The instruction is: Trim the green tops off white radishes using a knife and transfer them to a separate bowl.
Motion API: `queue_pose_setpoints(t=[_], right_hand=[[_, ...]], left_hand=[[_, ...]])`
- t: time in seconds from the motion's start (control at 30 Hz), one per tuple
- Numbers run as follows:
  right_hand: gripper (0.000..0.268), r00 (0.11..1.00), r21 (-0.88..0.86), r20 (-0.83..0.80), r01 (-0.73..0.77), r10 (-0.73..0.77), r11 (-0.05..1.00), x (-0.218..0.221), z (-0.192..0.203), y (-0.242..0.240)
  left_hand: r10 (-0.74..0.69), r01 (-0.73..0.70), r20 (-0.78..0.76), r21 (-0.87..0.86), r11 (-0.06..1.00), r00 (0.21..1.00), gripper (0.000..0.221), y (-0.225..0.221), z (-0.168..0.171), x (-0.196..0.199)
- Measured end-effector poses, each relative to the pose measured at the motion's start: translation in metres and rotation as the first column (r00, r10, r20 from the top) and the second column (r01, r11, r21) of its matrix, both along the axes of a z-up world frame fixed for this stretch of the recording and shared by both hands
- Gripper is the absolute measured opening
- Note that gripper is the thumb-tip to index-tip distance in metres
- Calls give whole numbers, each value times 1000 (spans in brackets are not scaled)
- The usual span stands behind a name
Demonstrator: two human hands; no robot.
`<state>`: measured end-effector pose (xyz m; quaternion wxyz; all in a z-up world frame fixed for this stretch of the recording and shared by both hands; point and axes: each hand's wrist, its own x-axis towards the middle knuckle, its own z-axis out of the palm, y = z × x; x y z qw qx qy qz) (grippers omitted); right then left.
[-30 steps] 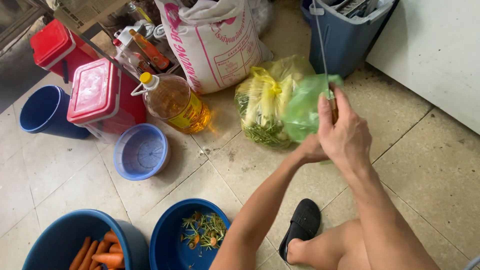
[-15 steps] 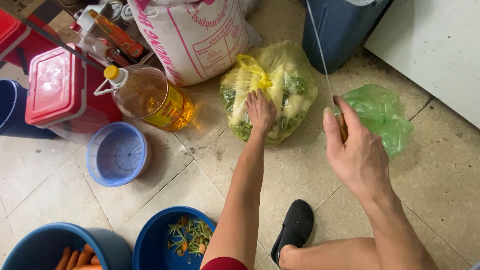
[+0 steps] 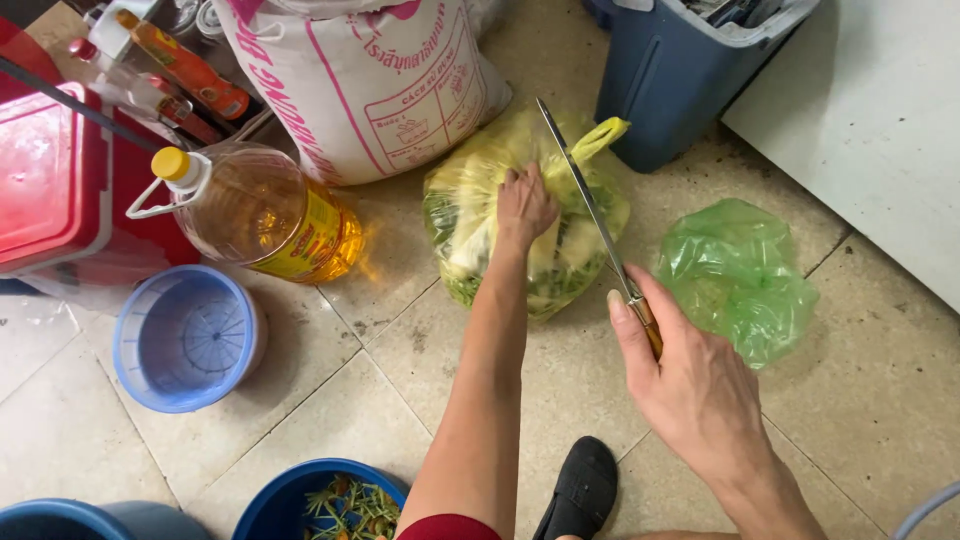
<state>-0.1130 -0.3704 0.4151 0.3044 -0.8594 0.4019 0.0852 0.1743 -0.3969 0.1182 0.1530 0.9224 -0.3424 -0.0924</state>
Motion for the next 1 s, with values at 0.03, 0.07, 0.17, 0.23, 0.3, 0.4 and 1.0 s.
queue_pose_setpoints(t=[0.03,0.07,0.17,0.23,0.3,0.4,1.0], right_hand=[[67,1000,1,1,-4,4,1000,2,1,3],[67,1000,-11,5,-13,13,1000,4,1,6],[65,999,-18,-38,-40,39,999,4,1,15],[63,994,-1,-86,-66,66,998,7,5,23],[59,993,-70,82,-78,83,995,11,14,34],[59,989,-81,90,-107,114,991,12,19,49],[56,917,-181,284,-234,279,955,3,9,76]], left_hand=[[4,-4,1,1,1000,1000,52,1,-14,9],[-62,62,26,-5,998,998,57,2,-27,18],[-115,123,-81,103,987,990,57,15,32,13],[-80,127,-210,226,966,975,54,18,44,5],[-101,135,-122,307,942,987,47,11,-1,5],[-63,60,89,38,997,994,36,28,-26,-4],[373,-419,-193,-350,838,907,36,213,56,-208]])
